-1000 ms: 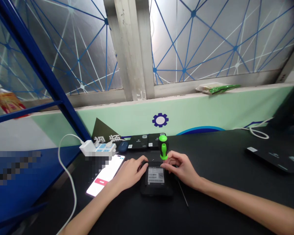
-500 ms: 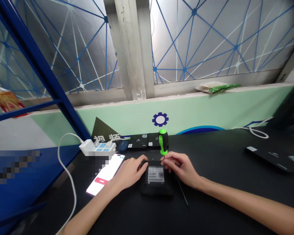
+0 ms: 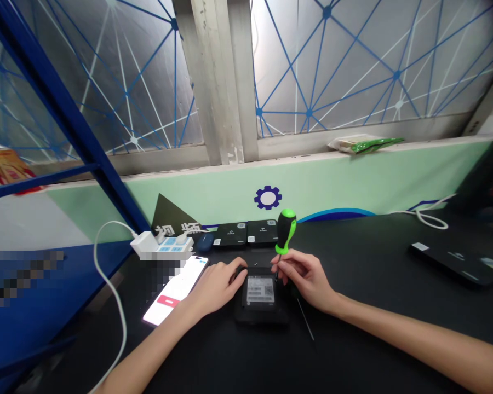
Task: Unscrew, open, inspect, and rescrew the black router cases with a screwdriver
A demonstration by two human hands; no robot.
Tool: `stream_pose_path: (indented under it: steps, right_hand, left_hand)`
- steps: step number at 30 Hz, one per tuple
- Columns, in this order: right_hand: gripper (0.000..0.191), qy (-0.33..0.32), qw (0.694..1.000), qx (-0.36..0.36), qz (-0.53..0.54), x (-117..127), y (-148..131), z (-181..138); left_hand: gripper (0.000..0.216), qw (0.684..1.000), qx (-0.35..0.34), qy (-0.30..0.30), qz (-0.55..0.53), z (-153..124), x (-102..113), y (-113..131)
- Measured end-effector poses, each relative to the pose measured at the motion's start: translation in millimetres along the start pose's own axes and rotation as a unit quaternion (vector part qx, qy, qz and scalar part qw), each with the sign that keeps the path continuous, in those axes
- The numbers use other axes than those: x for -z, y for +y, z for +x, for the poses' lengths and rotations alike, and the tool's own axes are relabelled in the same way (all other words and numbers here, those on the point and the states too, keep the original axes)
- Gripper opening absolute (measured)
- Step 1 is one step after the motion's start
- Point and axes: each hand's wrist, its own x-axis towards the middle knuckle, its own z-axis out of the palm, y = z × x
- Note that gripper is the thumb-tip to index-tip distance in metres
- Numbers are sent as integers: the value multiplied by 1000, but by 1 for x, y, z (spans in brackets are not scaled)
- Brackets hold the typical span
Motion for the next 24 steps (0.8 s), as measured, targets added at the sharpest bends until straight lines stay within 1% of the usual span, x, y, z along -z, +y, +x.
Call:
stream_pose_path:
  steps: [8, 14, 17, 20, 24]
  right_hand:
    - [23, 46, 999, 20, 10, 0, 2, 0]
    - [28, 61, 998, 12, -8, 1, -1, 4]
    - [35, 63, 998, -1, -15, 1, -1, 6]
    - [38, 58, 998, -17, -7, 2, -1, 6]
    - [42, 22, 999, -13, -30, 6, -3, 4]
  left_hand:
    - [32, 1000, -6, 3, 1, 1, -3, -4]
    - [33, 1000, -7, 3, 0, 1, -2, -3]
    - [33, 1000, -5, 9, -1, 1, -2, -3]
    - [35, 1000, -3, 14, 1, 1, -3, -4]
    - [36, 1000, -4, 22, 3, 1, -4, -5]
